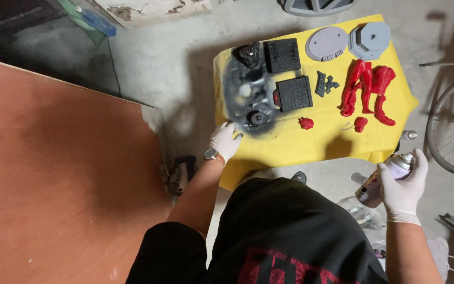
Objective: Spray painting 3D printed parts on a table.
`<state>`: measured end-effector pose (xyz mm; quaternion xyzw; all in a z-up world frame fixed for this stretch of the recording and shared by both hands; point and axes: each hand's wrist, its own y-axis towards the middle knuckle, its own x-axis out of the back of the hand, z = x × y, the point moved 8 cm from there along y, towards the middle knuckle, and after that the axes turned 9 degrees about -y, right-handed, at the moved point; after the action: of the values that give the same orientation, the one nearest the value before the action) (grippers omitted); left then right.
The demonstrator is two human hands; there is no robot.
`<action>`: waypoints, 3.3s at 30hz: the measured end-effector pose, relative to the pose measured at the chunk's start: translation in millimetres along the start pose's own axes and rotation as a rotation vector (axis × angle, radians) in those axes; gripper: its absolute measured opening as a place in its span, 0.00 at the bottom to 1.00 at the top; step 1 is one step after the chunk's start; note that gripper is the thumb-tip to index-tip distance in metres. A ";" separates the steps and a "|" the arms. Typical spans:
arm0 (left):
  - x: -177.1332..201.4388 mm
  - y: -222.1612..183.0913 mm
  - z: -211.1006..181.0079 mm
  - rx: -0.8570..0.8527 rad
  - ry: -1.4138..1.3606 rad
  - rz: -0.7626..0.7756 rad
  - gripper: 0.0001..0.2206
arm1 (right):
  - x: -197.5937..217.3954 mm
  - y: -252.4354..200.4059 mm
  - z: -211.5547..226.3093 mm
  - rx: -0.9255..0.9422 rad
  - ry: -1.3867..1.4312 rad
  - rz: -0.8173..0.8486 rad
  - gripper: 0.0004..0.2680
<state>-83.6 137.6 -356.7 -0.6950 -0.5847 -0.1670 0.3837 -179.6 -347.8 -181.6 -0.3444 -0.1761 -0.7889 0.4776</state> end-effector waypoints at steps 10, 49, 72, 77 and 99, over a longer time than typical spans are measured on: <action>-27.3 42.6 -56.1 -0.002 0.316 -0.108 0.12 | 34.5 -18.4 -29.2 -0.071 -0.062 -0.032 0.27; 99.7 43.3 -153.4 -0.567 0.364 -0.301 0.09 | 8.3 28.8 6.8 0.075 0.098 0.102 0.25; 61.5 138.2 -9.9 0.157 -0.140 -0.133 0.08 | -179.6 13.6 171.2 0.272 0.055 0.445 0.28; 43.1 144.7 26.5 0.292 -0.412 -0.232 0.08 | -184.7 8.0 187.8 0.325 0.006 0.459 0.27; 331.4 100.5 -101.6 0.093 -1.160 -0.758 0.14 | -149.7 17.0 465.6 1.034 0.139 0.179 0.25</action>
<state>119.3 288.2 -99.0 -0.4026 -0.9043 0.1340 -0.0462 55.8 21.2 37.3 -0.0244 -0.4798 -0.5762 0.6611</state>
